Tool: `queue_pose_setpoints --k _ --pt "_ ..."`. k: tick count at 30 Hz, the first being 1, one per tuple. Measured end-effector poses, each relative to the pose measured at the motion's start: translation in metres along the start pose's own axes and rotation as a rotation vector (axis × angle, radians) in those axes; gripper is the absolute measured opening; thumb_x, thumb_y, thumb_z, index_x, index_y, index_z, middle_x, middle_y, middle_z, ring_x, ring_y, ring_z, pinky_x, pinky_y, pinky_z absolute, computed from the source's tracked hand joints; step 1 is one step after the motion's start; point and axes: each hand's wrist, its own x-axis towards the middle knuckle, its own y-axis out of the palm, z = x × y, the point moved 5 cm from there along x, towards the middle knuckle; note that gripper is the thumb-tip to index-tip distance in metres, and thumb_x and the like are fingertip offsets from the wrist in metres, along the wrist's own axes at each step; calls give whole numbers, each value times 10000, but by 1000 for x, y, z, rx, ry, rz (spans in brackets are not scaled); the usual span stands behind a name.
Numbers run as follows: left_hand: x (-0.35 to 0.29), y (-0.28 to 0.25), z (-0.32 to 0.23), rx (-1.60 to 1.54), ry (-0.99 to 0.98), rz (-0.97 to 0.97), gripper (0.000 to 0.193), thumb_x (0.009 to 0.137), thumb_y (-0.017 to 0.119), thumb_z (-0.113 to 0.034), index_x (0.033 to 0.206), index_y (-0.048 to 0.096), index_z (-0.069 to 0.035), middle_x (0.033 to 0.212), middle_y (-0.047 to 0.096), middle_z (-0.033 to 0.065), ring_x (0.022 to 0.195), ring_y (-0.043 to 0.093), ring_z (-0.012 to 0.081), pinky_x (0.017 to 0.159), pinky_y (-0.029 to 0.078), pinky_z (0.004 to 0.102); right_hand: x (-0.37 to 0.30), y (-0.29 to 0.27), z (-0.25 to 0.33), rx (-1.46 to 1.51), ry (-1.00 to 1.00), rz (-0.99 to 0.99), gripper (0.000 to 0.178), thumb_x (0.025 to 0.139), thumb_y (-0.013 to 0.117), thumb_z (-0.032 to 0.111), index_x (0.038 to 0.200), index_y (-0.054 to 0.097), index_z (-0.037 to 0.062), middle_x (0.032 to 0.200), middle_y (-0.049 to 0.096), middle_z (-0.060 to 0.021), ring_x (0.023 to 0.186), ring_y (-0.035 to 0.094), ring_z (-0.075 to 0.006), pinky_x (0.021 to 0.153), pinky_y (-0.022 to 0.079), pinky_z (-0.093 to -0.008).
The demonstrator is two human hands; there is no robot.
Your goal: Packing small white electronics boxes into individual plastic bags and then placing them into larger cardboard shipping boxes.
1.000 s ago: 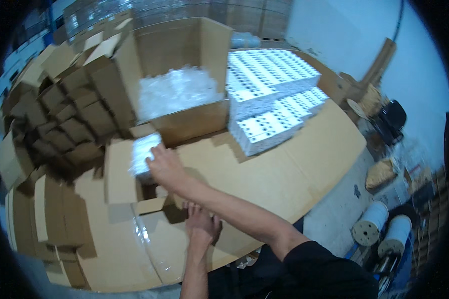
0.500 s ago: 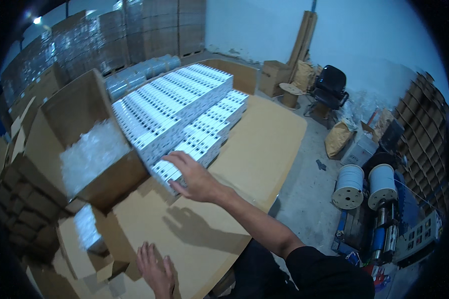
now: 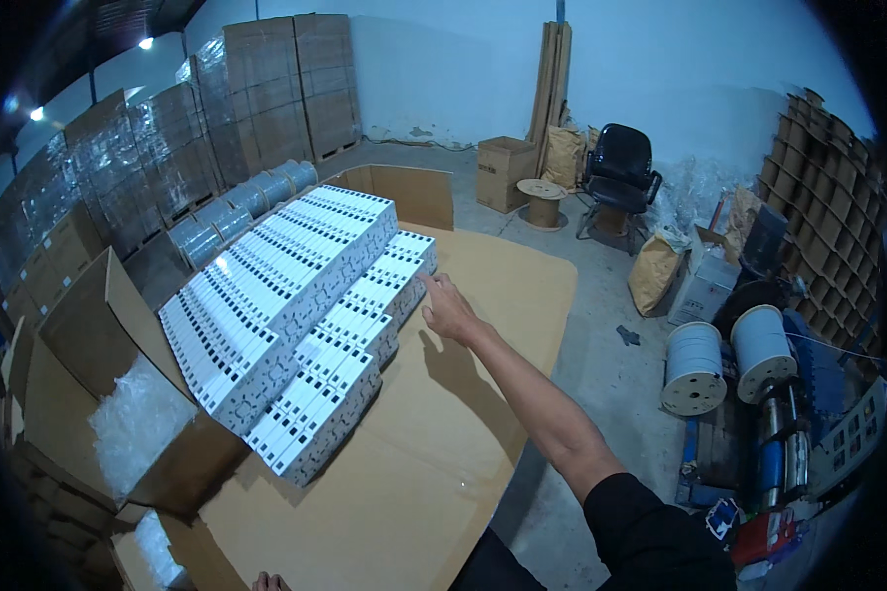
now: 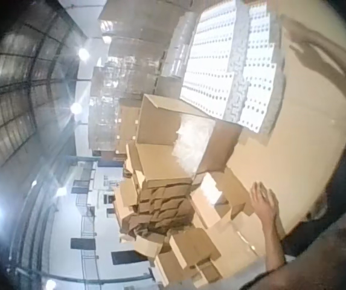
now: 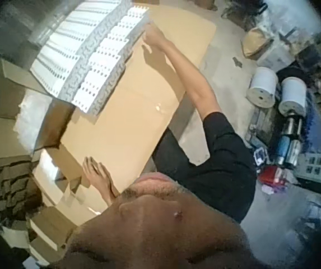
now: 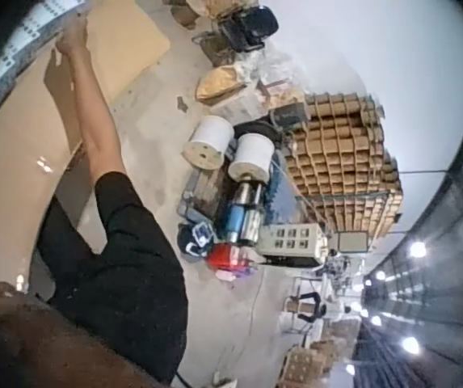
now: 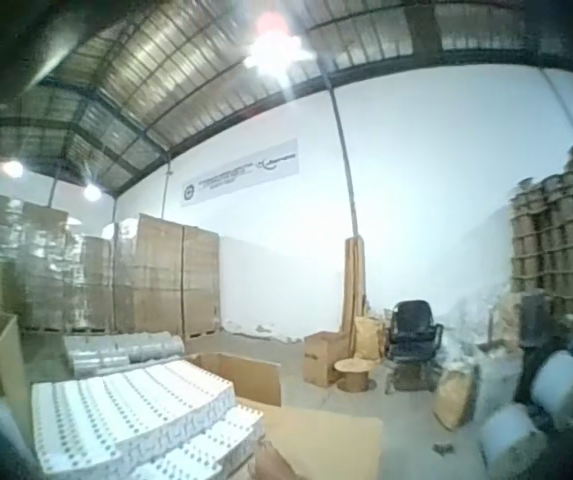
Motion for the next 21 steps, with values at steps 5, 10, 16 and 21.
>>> queue_pose_setpoints --k 5,10,16,21 --pt "6 0 -2 -19 -76 24 427 1016 525 -254 1288 575 71 1382 529 286 1278 488 470 1082 385 548 -6 1 41 102 -335 69 518 835 718 84 1328 581 165 1354 494 -164 1197 560 -367 1005 498 -436" --pt "11 2 -5 -28 -75 19 406 1009 522 -226 1284 576 68 1381 534 277 1271 495 462 1086 382 534 -20 25 46 25 -460 34 448 813 742 64 1239 634 150 1344 509 -138 1188 574 -334 971 519 -419" --pt "9 2 -5 -33 -98 33 388 1000 530 -188 1303 574 50 1406 523 258 1294 478 452 1109 364 526 -32 25 45 205 -466 -34 422 809 718 49 1209 605 122 1218 590 -141 1175 584 -352 976 512 -442" --pt "3 4 2 -52 -101 31 410 1004 539 -218 1327 570 31 1425 515 250 1322 462 445 1129 344 527 -38 22 33 141 -368 90 424 786 692 -2 1189 623 109 1083 676 -146 1032 650 -379 880 537 -458"
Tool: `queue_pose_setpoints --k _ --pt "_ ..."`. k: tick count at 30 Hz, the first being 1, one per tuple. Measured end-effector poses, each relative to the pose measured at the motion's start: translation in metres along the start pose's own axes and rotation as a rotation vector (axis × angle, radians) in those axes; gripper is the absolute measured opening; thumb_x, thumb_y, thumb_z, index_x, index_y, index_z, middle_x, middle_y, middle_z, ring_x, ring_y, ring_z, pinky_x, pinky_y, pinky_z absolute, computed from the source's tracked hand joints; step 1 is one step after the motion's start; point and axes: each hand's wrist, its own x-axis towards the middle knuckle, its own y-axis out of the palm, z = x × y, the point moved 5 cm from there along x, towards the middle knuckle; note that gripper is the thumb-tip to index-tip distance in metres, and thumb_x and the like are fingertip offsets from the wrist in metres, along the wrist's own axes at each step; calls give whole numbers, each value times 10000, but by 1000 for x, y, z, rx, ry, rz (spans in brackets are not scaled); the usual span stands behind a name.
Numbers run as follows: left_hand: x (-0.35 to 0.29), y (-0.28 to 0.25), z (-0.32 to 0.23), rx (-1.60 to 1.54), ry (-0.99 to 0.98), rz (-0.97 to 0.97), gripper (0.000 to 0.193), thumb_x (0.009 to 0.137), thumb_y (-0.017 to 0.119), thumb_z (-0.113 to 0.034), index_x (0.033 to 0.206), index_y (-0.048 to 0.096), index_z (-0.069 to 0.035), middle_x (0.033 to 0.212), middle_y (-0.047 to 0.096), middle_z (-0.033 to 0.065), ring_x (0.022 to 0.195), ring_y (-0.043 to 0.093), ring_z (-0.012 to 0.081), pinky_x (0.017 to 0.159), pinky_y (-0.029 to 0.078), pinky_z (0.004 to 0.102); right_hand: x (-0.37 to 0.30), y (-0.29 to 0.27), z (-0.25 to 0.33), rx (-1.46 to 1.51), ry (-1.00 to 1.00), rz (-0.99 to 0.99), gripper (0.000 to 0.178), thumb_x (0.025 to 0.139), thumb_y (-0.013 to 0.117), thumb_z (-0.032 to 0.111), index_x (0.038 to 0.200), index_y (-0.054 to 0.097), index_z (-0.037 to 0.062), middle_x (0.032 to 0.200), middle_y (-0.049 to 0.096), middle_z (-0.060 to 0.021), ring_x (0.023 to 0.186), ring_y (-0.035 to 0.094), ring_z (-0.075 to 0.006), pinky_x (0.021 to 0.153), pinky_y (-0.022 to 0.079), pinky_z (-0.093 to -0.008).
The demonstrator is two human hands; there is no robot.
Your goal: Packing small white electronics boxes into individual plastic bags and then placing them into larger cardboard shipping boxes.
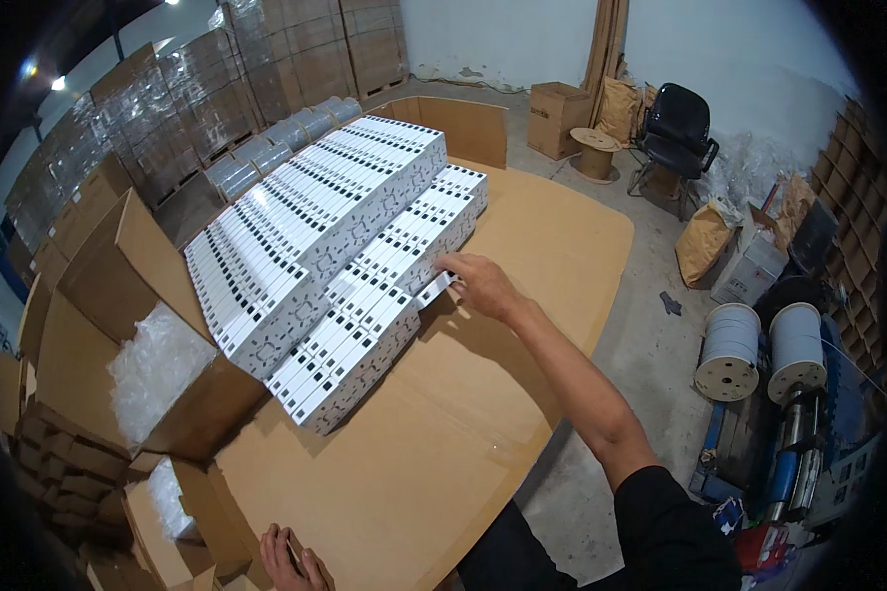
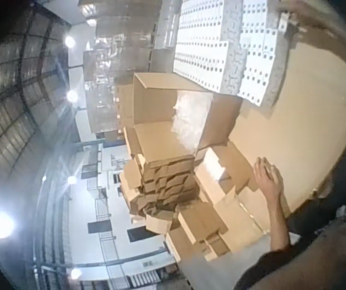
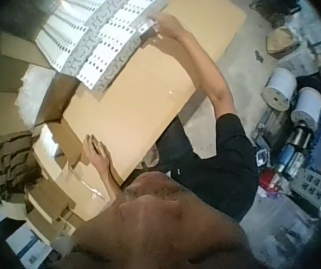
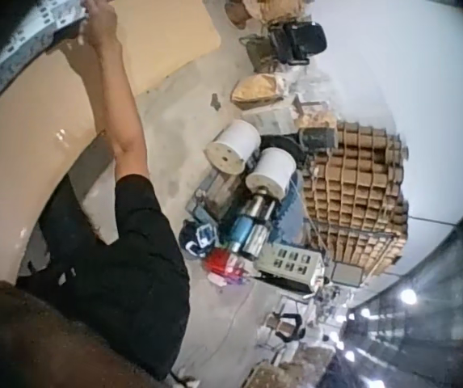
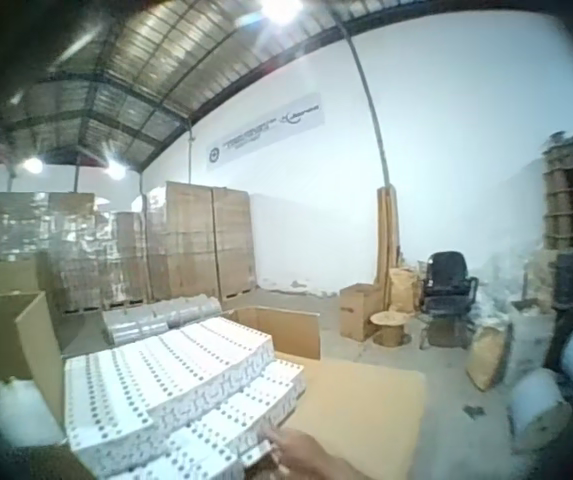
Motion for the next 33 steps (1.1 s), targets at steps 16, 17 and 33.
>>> queue_pose_setpoints --k 16,17,33 --pt "10 11 4 -1187 -400 214 413 1034 556 -118 1431 466 -45 1030 603 61 845 568 102 755 491 233 -104 -10 212 626 288 218 256 903 605 -101 1148 606 -27 1072 615 -118 704 663 -163 584 559 -276" --pt "12 12 2 -1222 -433 263 408 1050 541 -180 1432 468 -57 977 610 56 795 582 110 716 498 234 -108 0 235 668 267 289 270 915 586 -117 1172 594 -32 1106 604 -105 735 657 -137 586 562 -254" --pt "66 28 87 -1246 -341 -180 284 1012 612 -99 1278 539 -36 1149 622 99 1035 625 138 877 545 285 -78 155 352 1024 105 293 179 930 606 -47 1097 659 -13 1418 463 -166 1037 659 -213 858 574 -324"
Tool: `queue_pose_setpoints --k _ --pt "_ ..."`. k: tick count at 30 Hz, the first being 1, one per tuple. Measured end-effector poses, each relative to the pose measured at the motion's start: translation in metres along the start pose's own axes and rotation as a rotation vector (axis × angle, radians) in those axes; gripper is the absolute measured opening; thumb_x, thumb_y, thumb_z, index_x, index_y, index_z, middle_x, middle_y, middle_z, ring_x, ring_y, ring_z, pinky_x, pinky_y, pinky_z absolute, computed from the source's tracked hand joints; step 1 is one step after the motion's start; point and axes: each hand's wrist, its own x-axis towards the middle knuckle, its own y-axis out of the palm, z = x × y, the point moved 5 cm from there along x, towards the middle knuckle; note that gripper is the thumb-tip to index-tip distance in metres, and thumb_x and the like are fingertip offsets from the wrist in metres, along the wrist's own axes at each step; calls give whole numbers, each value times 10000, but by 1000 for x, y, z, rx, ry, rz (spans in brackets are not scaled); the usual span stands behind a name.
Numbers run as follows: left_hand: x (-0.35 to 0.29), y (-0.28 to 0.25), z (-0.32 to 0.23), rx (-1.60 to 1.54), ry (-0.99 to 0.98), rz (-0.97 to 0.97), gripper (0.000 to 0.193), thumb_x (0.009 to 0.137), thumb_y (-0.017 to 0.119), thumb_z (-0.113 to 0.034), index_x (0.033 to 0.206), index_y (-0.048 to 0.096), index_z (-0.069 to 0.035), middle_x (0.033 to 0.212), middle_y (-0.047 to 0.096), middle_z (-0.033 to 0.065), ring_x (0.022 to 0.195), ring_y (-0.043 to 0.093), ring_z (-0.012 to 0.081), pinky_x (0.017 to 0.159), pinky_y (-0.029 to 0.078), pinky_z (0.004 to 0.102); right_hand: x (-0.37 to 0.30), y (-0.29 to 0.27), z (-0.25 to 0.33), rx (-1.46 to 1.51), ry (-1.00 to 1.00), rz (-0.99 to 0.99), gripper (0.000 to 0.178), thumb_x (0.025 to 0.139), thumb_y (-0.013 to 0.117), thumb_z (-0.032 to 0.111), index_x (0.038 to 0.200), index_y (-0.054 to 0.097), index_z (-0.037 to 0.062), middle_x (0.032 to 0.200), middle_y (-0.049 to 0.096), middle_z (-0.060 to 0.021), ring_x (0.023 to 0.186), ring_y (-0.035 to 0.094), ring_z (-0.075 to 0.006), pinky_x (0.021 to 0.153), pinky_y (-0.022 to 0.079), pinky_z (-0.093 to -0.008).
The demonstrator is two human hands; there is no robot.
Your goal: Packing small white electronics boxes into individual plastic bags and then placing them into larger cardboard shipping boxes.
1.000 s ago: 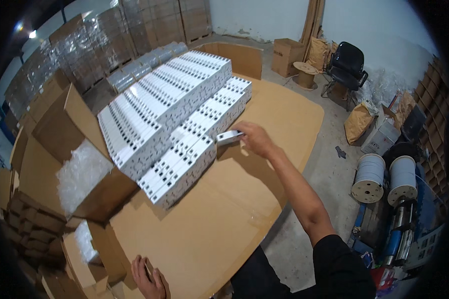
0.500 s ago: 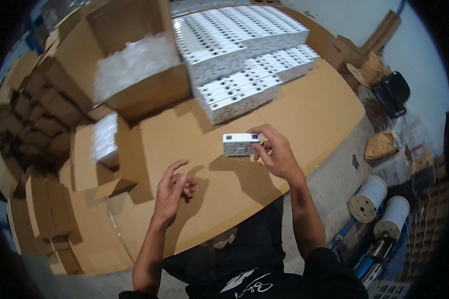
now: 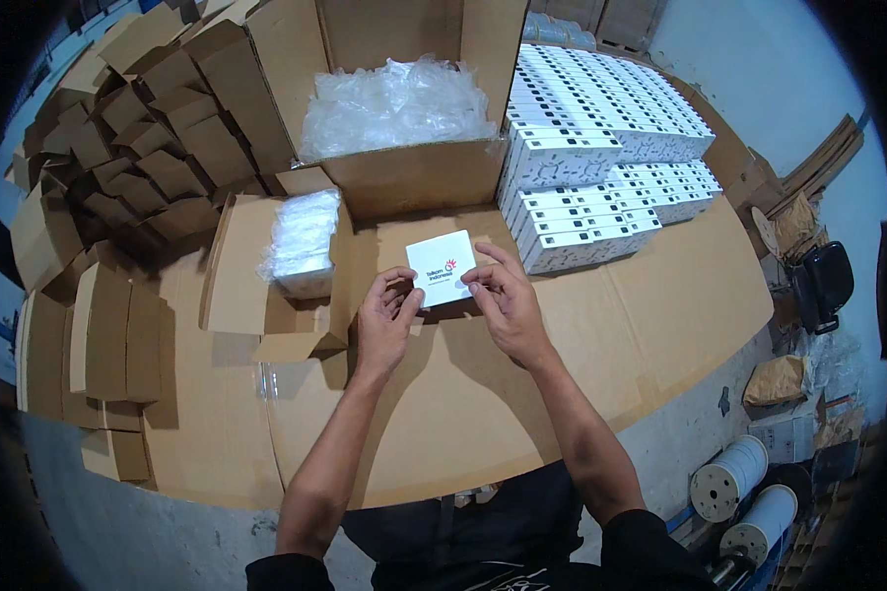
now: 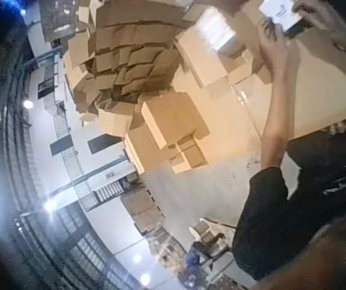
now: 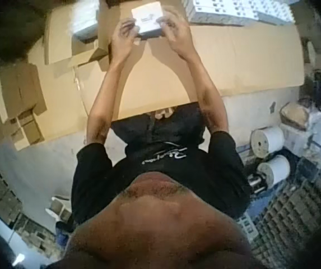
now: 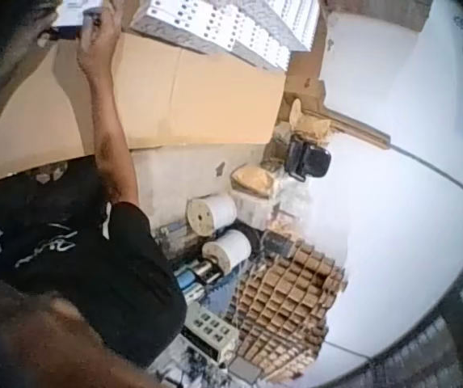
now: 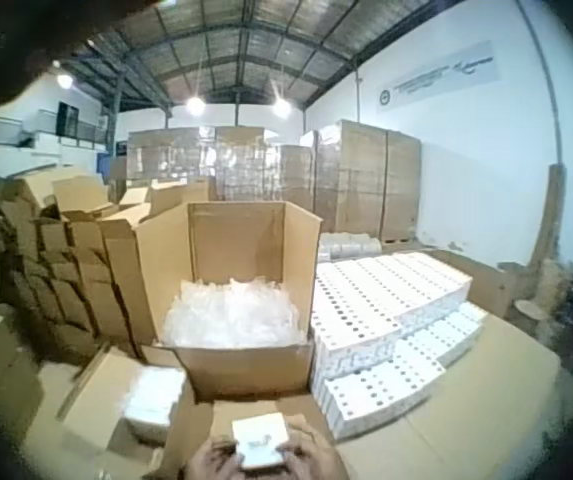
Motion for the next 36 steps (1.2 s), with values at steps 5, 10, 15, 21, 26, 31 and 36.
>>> queue_pose_setpoints --k 5,10,15,21,26,31,36 --pt "2 5 -6 44 65 -38 397 940 626 59 1304 481 -5 1150 619 119 1127 607 178 959 519 311 2 -3 -41 66 178 -20 298 914 629 -103 1151 484 4 1203 530 -105 1071 596 -151 932 514 -289" --pt "3 3 0 246 117 -7 370 927 639 49 1276 530 -11 1200 666 141 1145 661 210 962 549 321 1 -8 -37 -19 90 -59 341 891 636 -98 1169 469 7 1102 646 -148 1050 683 -214 911 540 -341" --pt "2 3 -2 372 110 -9 368 924 627 56 1275 536 -5 1189 684 156 1129 683 229 971 546 332 -2 -7 -28 -141 150 -24 368 870 653 -90 1176 470 -1 1070 668 -177 1052 693 -255 924 538 -362" --pt "-3 5 -7 402 86 -12 350 926 616 49 1265 538 7 1175 690 167 1123 687 244 969 545 351 -6 -6 -23 -216 126 1 374 877 649 -85 1187 456 -1 1066 678 -176 1037 692 -248 912 542 -356" --pt "-3 5 -8 429 24 43 419 945 622 25 1341 487 21 1236 640 156 1172 640 222 1015 514 342 -7 -6 -19 -184 149 -5 394 853 667 -75 1191 474 -8 1071 678 -193 1059 696 -300 938 545 -388" --pt "-4 8 -11 427 124 -33 499 896 692 -31 1343 470 1 1303 611 196 1217 620 294 1024 509 385 -10 -11 -19 -265 34 -52 519 830 716 11 1289 475 -12 1243 613 -228 1170 628 -341 1011 509 -416" --pt "-24 10 -45 614 377 -145 524 877 699 -56 1349 475 -14 1290 564 163 1203 560 276 1017 466 419 -27 -20 -18 -454 6 -59 532 838 684 56 1324 476 -8 1231 599 -238 1149 584 -408 989 486 -456"
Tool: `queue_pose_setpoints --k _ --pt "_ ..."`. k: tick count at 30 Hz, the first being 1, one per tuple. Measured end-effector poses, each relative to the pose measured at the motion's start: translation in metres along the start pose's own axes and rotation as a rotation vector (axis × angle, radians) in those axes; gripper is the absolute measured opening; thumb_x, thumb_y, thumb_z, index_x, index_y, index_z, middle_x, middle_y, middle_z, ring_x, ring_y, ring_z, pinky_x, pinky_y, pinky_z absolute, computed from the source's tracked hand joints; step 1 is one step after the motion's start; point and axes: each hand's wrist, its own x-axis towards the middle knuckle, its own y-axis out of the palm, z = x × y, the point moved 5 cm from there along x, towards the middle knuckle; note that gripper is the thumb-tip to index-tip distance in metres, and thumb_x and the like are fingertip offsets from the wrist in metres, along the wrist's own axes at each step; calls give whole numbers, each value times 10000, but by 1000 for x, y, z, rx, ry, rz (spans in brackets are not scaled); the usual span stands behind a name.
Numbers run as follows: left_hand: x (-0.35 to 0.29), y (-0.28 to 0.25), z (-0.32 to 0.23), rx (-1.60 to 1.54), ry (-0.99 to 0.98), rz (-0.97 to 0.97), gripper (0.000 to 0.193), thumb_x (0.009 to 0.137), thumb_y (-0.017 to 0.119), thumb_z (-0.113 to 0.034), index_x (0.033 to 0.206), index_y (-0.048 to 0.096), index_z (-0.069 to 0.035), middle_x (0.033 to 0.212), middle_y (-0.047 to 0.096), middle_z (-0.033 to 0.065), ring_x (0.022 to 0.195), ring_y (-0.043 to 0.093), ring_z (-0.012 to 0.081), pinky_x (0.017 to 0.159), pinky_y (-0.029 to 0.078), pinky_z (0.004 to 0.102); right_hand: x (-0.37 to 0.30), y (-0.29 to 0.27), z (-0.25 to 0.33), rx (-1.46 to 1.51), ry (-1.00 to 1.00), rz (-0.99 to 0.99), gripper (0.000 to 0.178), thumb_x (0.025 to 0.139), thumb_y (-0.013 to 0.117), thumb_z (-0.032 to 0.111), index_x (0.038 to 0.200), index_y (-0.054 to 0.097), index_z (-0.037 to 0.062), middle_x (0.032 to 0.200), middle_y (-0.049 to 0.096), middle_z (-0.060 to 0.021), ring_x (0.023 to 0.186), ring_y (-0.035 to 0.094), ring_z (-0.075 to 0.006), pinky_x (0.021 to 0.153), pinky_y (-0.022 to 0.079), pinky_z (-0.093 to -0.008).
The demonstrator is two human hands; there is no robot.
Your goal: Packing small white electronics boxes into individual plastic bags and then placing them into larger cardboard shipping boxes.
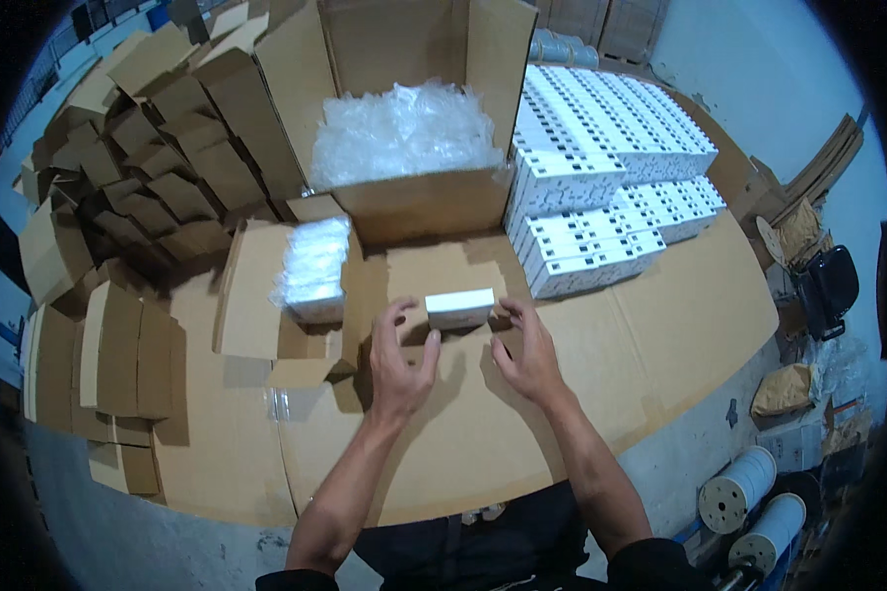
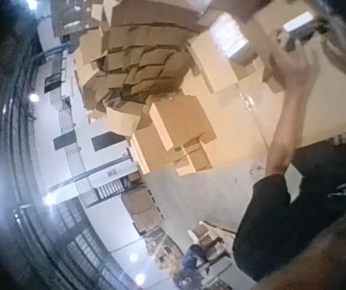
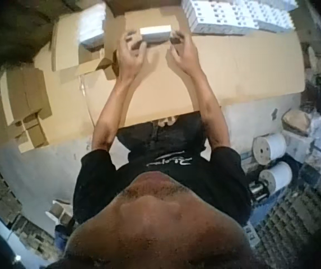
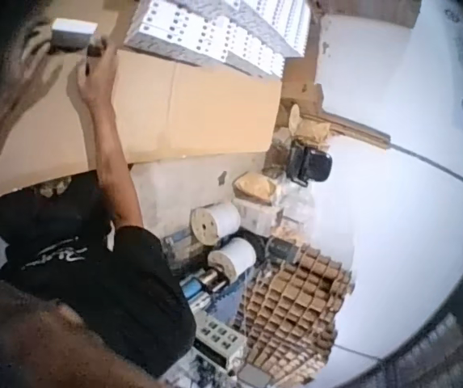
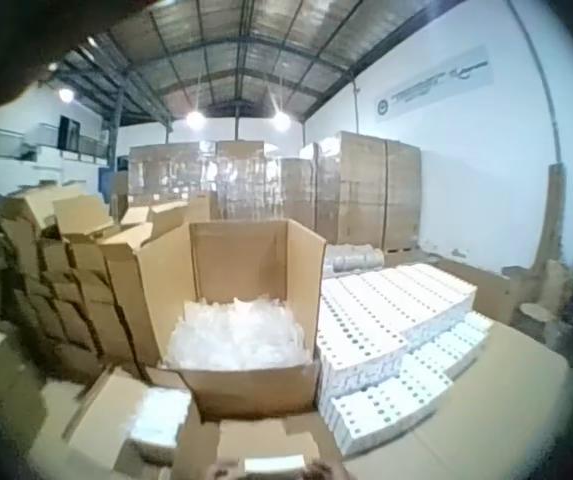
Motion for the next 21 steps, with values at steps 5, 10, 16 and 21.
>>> queue_pose_setpoints --k 5,10,16,21 --pt "47 -9 -80 97 391 -172 387 860 677 -50 1227 559 -12 1161 601 151 1077 591 264 935 477 379 -13 -3 14 -133 -91 -14 505 800 658 14 1275 489 -3 1186 596 -229 1131 568 -432 997 467 -473" --pt "180 1 -105 -56 157 -331 212 869 665 -88 1058 638 3 1053 651 157 985 618 319 897 486 420 -13 -8 15 -274 -80 15 464 765 654 14 1209 523 7 1186 591 -201 1140 567 -407 1004 453 -475" --pt "355 17 -55 153 137 -92 262 870 687 -156 1075 693 8 1063 711 205 1015 676 367 896 535 429 -15 -5 21 -304 -106 8 463 752 665 43 1192 531 -4 1167 588 -210 1133 567 -403 996 448 -474" --pt "433 42 31 600 25 71 336 830 754 -302 1034 775 -35 1070 739 209 1051 701 368 945 544 445 -9 -4 21 -268 -44 56 477 770 658 120 1213 536 -11 1213 587 -212 1199 550 -379 1041 421 -488"
